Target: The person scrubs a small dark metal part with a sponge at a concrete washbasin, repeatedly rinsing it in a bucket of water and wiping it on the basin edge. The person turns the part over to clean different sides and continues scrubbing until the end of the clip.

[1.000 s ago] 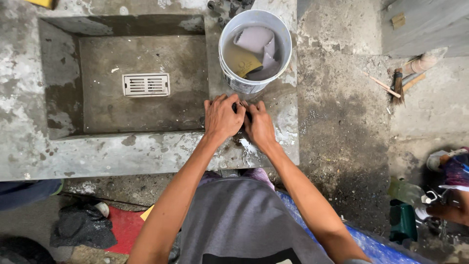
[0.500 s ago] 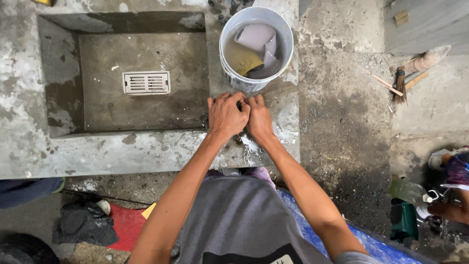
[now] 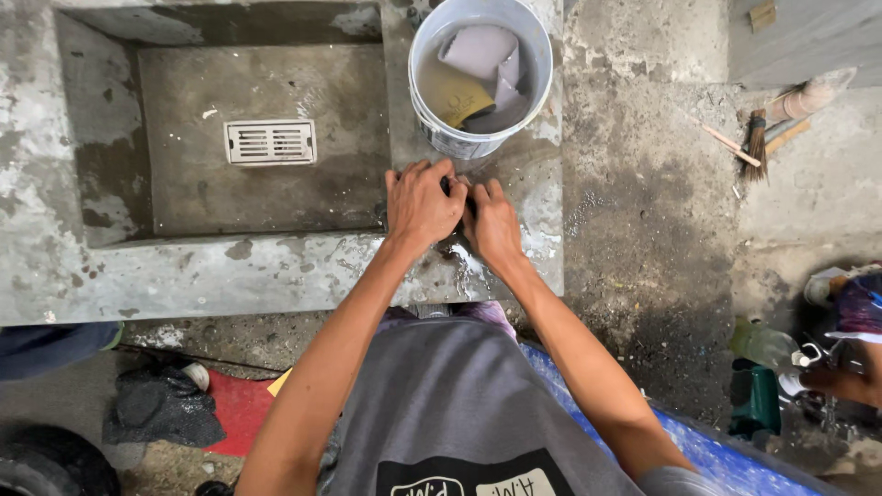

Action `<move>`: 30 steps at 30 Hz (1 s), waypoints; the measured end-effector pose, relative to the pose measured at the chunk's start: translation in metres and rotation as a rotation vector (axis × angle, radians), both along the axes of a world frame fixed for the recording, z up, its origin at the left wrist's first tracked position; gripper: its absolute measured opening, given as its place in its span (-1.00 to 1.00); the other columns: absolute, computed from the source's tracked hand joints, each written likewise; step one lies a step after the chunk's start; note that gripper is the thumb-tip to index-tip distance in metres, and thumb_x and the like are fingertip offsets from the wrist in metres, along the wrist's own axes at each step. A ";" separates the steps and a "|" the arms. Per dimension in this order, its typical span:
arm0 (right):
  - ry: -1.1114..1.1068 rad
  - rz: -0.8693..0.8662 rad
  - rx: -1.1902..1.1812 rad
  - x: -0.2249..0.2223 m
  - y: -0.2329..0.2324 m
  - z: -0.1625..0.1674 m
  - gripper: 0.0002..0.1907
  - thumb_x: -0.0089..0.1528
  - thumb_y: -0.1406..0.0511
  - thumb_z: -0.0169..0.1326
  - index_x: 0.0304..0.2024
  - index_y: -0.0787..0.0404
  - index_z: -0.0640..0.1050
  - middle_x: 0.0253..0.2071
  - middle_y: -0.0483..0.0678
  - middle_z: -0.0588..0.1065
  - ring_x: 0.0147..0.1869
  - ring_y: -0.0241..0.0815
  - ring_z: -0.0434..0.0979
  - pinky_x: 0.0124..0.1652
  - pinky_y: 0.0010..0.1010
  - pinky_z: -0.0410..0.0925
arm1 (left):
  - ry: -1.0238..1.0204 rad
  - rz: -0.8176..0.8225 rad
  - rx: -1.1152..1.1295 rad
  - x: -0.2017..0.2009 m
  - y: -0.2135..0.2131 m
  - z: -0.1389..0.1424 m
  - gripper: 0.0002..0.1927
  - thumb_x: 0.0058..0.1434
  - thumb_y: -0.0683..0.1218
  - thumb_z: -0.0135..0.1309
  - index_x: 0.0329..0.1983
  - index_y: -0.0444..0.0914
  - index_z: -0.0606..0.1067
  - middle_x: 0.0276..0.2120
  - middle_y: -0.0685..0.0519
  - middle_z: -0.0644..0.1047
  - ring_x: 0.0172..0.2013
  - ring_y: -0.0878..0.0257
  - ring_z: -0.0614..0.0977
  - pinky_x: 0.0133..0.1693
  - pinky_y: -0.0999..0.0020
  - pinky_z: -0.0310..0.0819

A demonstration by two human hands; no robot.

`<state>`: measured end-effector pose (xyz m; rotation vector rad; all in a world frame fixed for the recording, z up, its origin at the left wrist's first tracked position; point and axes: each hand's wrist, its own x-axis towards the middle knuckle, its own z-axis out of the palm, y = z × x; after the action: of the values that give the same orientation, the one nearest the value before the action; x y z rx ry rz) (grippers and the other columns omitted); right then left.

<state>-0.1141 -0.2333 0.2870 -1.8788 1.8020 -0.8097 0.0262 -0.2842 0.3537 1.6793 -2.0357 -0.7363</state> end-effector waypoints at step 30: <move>-0.035 -0.001 0.055 0.000 -0.033 0.036 -0.70 0.23 0.36 0.13 0.01 0.31 0.55 -0.13 0.31 0.45 -0.16 0.39 0.51 -0.21 0.03 0.40 | -0.007 0.015 -0.049 0.006 -0.017 0.025 -0.79 0.12 0.01 0.08 -0.31 -0.20 0.58 -0.28 -0.13 0.62 -0.11 -0.06 0.59 -0.04 0.00 0.22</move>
<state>-0.1142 -0.2661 0.3226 -1.8179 1.7859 -0.7806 0.0319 -0.3010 0.3790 1.6702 -2.0274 -0.6707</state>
